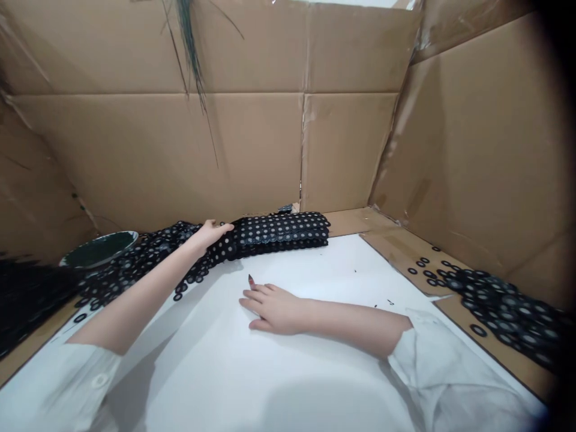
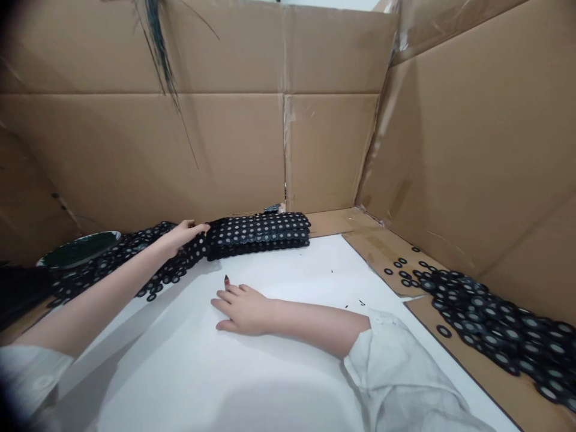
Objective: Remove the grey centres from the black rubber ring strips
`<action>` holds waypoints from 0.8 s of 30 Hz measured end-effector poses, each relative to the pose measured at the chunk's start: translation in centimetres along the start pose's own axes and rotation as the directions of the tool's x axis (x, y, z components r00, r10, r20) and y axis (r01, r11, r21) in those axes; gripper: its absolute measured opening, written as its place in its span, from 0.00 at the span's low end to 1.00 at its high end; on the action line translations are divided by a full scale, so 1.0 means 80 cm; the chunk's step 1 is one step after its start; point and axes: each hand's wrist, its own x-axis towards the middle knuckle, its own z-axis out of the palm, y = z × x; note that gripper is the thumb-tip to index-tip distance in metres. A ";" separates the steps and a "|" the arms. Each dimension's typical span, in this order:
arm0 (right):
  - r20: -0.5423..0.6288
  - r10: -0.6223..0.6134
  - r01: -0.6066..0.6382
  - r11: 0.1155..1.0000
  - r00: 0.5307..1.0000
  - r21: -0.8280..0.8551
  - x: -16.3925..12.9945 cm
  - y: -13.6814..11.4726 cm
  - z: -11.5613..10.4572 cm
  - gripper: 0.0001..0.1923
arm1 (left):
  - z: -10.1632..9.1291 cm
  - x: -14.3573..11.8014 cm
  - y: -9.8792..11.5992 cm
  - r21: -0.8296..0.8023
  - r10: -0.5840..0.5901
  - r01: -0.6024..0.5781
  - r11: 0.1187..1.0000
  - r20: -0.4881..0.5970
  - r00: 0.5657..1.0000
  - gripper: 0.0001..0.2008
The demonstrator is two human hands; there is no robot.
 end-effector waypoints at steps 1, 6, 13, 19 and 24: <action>-0.002 0.021 -0.021 1.000 1.000 -0.013 -0.003 0.000 0.001 0.28 | -0.009 -0.004 0.001 -0.063 -0.057 0.058 0.996 0.023 0.998 0.35; 0.006 0.218 -0.216 0.970 0.976 -0.116 -0.029 0.020 -0.012 0.28 | -0.048 -0.030 0.011 -0.388 -0.220 0.287 0.876 0.210 0.953 0.20; -0.001 0.538 -0.522 0.818 0.843 -0.242 -0.091 0.059 -0.031 0.22 | -0.088 -0.067 0.029 -0.654 -0.267 0.360 0.665 0.241 0.933 0.23; -0.105 0.644 -0.646 0.717 0.758 -0.261 -0.120 0.057 -0.038 0.27 | -0.078 -0.124 0.061 -0.732 -0.258 0.423 0.534 0.335 0.906 0.27; -0.121 0.664 -0.624 0.740 0.738 0.249 -0.110 0.019 -0.045 0.41 | -0.042 -0.188 0.091 -0.532 -0.178 0.416 0.737 0.442 0.879 0.29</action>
